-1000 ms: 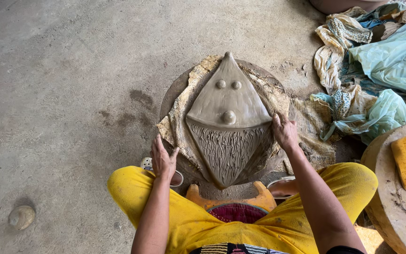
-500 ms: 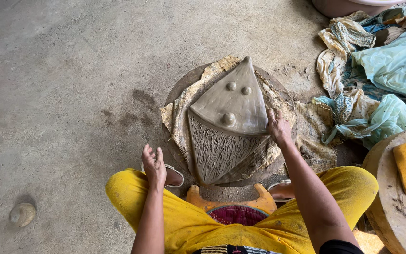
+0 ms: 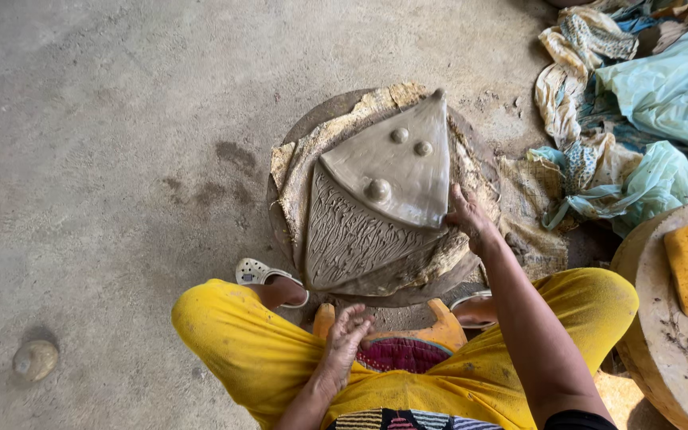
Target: The person shapes and textures a clay sculpture of a head with a beard and pointed hat by hand, pressing on the clay and smoothing the edges.
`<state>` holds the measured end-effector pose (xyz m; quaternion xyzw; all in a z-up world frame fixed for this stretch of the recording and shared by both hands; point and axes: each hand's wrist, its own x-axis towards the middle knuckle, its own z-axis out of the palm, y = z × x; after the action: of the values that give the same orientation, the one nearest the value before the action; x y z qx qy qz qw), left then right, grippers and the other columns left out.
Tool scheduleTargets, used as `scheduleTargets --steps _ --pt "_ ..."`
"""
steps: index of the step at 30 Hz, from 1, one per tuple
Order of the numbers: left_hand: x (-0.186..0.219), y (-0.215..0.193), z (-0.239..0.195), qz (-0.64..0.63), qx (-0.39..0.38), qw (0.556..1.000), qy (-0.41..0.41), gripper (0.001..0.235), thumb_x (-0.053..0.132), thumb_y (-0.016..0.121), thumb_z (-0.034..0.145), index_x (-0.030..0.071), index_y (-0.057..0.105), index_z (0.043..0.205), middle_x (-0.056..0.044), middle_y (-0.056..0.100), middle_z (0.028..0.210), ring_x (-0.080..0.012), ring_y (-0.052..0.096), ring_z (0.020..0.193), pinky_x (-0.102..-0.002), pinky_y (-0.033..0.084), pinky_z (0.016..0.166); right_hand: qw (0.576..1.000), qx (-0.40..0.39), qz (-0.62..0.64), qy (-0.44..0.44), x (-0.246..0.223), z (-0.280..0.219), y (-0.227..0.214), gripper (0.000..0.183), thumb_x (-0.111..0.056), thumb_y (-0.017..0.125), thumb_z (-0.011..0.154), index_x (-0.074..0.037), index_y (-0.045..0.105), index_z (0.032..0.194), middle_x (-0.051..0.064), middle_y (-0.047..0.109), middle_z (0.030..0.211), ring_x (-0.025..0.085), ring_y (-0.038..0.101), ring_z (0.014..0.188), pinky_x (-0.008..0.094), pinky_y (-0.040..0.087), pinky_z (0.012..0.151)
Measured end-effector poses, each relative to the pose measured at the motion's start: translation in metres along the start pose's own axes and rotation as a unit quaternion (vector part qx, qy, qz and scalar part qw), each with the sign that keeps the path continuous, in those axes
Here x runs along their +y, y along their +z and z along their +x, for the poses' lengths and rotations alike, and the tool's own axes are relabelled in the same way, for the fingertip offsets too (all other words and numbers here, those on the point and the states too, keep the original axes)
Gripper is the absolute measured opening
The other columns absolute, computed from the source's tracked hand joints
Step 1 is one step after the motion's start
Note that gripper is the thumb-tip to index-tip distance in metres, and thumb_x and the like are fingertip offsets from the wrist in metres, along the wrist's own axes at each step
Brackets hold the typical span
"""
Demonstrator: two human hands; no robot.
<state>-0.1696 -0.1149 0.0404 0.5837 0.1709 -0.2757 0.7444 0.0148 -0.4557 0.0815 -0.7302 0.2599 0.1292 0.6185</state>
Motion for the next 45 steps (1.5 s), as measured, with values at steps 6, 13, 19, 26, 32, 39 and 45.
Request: scheduleTargets --steps 6,13,19,26,32,39,45 --pt "-0.02 -0.021 0.011 -0.136 0.038 0.986 -0.089 0.068 0.018 0.072 0.091 0.012 0.04 0.152 -0.015 0.065 0.12 -0.0226 0.064 0.103 -0.039 0.054 0.086 0.995 0.097 0.007 -0.026 -0.001 0.005 -0.006 0.074 -0.057 0.046 0.098 -0.015 0.036 0.158 0.023 0.071 0.12 0.047 0.064 0.117 0.068 0.047 0.103" --pt "-0.028 -0.039 0.048 -0.172 0.069 0.974 -0.128 0.113 0.024 0.077 0.089 0.014 -0.007 0.165 -0.017 0.035 0.159 -0.0308 0.04 0.141 -0.046 0.047 0.103 0.677 0.097 -0.635 -0.36 0.003 -0.046 -0.016 0.101 -0.064 0.065 0.082 -0.018 0.018 0.159 0.013 0.033 0.16 0.035 0.028 0.151 0.056 0.017 0.124" --pt "-0.003 -0.035 0.071 -0.218 0.146 0.961 -0.09 0.115 0.024 0.073 0.084 0.017 -0.009 0.164 -0.012 0.042 0.161 -0.0341 0.041 0.137 -0.046 0.046 0.092 0.589 0.005 -0.689 -0.421 -0.02 -0.045 0.003 0.099 -0.058 0.066 0.085 -0.017 0.017 0.16 0.013 0.019 0.168 0.03 0.013 0.154 0.061 0.009 0.123" --pt "0.046 -0.041 0.073 -0.174 0.194 0.964 -0.056 0.116 0.03 0.07 0.083 0.023 -0.013 0.164 -0.01 0.038 0.164 -0.0317 0.043 0.141 -0.05 0.039 0.097 0.512 -0.05 -0.665 -0.541 -0.022 -0.031 0.011 0.095 -0.045 0.074 0.081 -0.017 0.024 0.157 0.012 0.026 0.166 0.031 0.023 0.153 0.065 0.015 0.123" --pt "0.049 -0.046 0.067 -0.106 0.205 0.973 -0.009 0.12 0.027 0.073 0.083 0.021 -0.016 0.164 -0.022 0.015 0.169 -0.0352 0.027 0.153 -0.056 0.022 0.123 0.57 -0.031 -0.586 -0.576 -0.012 -0.03 0.012 0.094 -0.051 0.07 0.083 -0.016 0.025 0.157 0.017 0.025 0.165 0.035 0.022 0.153 0.064 0.012 0.124" --pt "0.054 -0.051 0.06 -0.069 0.189 0.979 0.045 0.119 0.022 0.073 0.083 0.018 -0.015 0.163 -0.025 0.005 0.169 -0.0337 0.017 0.157 -0.05 0.015 0.126 0.612 -0.077 -0.554 -0.559 0.0 -0.05 0.046 0.094 -0.055 0.068 0.081 -0.015 0.027 0.155 0.02 0.026 0.163 0.037 0.021 0.151 0.065 0.008 0.122" --pt "0.058 -0.051 0.055 -0.115 0.146 0.977 0.107 0.121 0.023 0.072 0.08 0.017 -0.019 0.16 -0.026 0.017 0.17 -0.0345 0.023 0.156 -0.049 0.013 0.126 0.588 -0.064 -0.561 -0.579 0.003 -0.046 0.059 0.085 -0.05 0.069 0.084 -0.014 0.034 0.154 0.019 0.03 0.162 0.036 0.024 0.152 0.066 0.009 0.123"
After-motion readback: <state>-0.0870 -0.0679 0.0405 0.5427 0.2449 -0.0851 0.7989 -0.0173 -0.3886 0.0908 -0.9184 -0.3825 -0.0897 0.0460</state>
